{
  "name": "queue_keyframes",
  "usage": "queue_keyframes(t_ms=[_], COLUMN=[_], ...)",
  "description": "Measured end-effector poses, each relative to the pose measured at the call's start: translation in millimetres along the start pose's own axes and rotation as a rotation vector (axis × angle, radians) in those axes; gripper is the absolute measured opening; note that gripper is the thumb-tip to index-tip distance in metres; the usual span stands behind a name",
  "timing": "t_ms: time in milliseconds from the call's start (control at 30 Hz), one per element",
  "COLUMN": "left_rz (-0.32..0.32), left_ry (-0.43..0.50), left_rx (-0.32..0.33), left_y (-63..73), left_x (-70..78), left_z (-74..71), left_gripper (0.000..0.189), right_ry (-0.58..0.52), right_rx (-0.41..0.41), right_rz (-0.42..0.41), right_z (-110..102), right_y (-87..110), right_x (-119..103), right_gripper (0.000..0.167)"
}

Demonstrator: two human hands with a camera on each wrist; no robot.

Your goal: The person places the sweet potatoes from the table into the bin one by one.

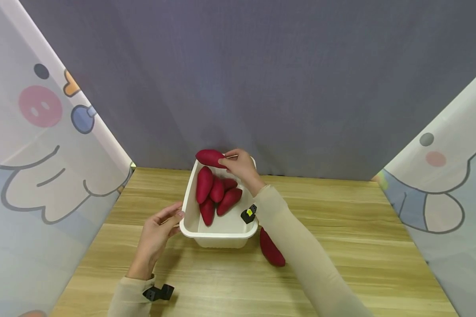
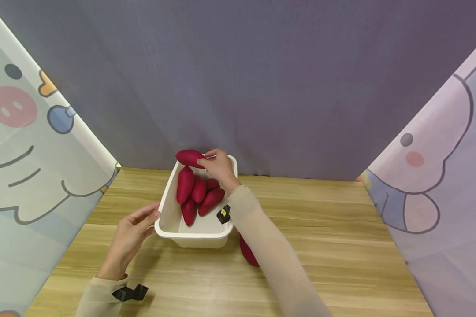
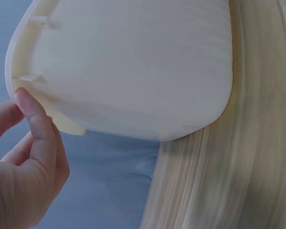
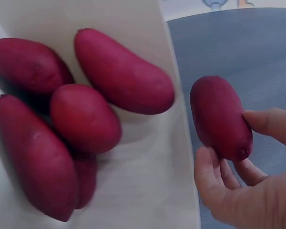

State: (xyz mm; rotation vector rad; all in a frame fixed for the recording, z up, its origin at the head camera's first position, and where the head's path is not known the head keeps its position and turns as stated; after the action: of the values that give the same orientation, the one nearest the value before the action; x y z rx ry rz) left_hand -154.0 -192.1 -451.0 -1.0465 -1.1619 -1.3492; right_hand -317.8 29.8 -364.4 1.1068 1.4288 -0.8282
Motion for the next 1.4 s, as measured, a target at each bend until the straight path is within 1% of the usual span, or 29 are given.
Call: queue_keyframes(t_ms=[167,267,433,567,733,800,967,1067,1200,1400], left_rz=[0.002,0.006,0.01,0.004,-0.005,-0.004,0.003,0.004,0.006,0.015], left_ry=[0.002,0.006,0.001,-0.005,-0.008,-0.009,-0.004,-0.004,-0.01,-0.006], left_rx=[0.004,0.004,0.002,0.003,0.008,0.007,0.001,0.003,-0.002,-0.014], left_y=[0.7,1.0,1.4,1.7,2.0,1.7,0.7,0.7,0.7,0.0], left_x=[-0.4,-0.7,-1.0,-0.6,-0.3,-0.2,0.1,-0.4,-1.1,-1.4], left_z=[0.9,1.3,1.7,2.1,2.6,2.8,3.0,2.5,2.7,2.9], left_gripper=[0.047,0.046,0.045,0.045,0.045,0.044,0.044,0.044,0.045,0.046], right_ry=[0.142,0.171,0.167,0.178,0.076,0.061,0.121,0.151,0.198,0.258], right_rx=[0.055,0.07,0.068,0.058,-0.003,-0.023,-0.028,-0.012,0.005,-0.014], right_rz=[0.028,0.031,0.03,-0.005,-0.056,-0.075,-0.133,-0.148,-0.154,-0.168], right_z=[-1.6,-2.7,-3.4,-4.8,-8.0,-10.8,-25.1,-37.8,-56.7,-81.2], right_y=[-1.5,-1.4,-1.4,0.9,8.0,13.0,32.3,48.7,72.6,111.6], right_x=[12.4,17.9,20.1,11.4,-3.8,-9.3,-17.4,-15.1,-2.5,26.0], right_gripper=[0.031,0.033,0.038,0.037,0.041,0.041,0.035,0.035,0.036,0.038])
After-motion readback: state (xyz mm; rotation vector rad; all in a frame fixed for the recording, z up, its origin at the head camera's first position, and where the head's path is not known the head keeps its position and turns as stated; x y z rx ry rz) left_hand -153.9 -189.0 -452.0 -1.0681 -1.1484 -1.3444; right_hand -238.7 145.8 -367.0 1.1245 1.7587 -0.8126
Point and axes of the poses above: each hand's wrist, its own y-axis away from the middle knuckle, its own z-axis out of the palm, x = y × z, the point moved 5 cm from there along -y, towards the middle knuckle, and after that the axes turned 10 degrees about -x, right-handed, at the moved point
